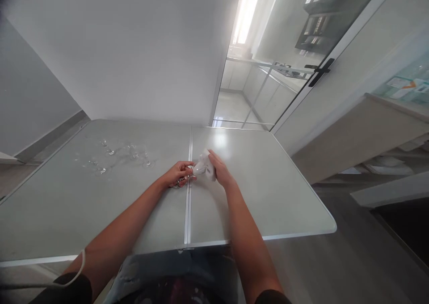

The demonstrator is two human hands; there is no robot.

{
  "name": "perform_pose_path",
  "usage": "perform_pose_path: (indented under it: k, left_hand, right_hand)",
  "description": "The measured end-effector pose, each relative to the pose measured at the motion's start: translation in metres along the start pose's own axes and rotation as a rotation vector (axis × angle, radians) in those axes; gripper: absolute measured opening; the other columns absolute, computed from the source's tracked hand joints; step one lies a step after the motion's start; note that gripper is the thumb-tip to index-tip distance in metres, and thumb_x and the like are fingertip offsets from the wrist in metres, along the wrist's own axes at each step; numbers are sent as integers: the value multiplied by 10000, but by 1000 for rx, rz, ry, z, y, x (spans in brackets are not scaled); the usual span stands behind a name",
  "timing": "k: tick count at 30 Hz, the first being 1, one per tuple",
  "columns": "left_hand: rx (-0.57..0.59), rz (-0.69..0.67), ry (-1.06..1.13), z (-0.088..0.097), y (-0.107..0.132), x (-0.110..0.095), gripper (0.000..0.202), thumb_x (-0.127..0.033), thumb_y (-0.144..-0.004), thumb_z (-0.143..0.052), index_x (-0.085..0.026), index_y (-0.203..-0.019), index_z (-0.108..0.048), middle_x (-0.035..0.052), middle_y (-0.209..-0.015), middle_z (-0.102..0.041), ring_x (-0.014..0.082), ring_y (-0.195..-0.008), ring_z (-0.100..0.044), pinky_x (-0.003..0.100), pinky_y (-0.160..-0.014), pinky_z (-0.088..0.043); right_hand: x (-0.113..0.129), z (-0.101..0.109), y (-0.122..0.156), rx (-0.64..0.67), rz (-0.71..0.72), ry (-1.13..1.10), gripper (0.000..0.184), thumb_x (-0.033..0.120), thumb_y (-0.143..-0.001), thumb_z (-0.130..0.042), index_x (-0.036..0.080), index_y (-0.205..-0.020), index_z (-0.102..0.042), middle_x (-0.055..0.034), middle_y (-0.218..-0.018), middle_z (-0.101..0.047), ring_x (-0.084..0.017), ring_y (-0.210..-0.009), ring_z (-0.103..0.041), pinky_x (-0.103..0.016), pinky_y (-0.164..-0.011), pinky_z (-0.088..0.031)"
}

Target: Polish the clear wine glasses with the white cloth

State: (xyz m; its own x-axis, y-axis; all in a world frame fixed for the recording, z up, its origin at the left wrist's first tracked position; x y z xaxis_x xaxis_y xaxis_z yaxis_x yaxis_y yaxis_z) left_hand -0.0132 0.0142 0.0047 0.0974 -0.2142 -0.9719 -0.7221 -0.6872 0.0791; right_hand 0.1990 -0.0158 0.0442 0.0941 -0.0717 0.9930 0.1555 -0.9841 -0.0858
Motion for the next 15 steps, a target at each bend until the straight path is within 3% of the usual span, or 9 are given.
perform_pose_path:
  k: [5, 8, 15]
  left_hand:
    - [-1, 14, 19, 3, 0, 0, 633, -491, -805, -780, -106, -1274, -599, 117, -837, -751, 45, -332, -435, 193, -352, -372]
    - [-14, 14, 31, 1, -1, -1, 627, -502, -818, -765, -123, -1288, -597, 120, -879, -753, 30, -331, -418, 190, -357, -377]
    - [-50, -16, 26, -5, -1, -6, 633, -563, -808, -751, -103, -1224, -624, 118, -873, -741, 21, -334, -408, 190, -361, -375]
  right_hand:
    - [4, -6, 2, 96, 228, 304, 417, 591, -1004, -428, 236, -982, -647, -9, -760, -523, -167, -704, -443, -291, -663, -417]
    - [2, -7, 2, -15, 350, 468, 389, 583, -990, -472, 238, -934, -644, -1, -709, -485, -175, -712, -418, -290, -667, -407]
    - [-2, -11, -3, -106, 270, 220, 347, 555, -1006, -450, 239, -950, -583, 16, -750, -477, -144, -658, -419, -268, -612, -368]
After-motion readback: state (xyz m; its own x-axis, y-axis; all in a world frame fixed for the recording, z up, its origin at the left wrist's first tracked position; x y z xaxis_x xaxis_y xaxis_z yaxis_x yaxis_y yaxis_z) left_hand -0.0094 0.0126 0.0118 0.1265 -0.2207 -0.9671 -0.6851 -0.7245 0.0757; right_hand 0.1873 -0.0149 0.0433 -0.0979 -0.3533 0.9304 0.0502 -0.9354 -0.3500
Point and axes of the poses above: each hand's wrist, its own y-axis away from the middle knuckle, its own z-axis out of the back of the hand, x = y × z, the point moved 1 cm from there along -y, towards the middle knuckle
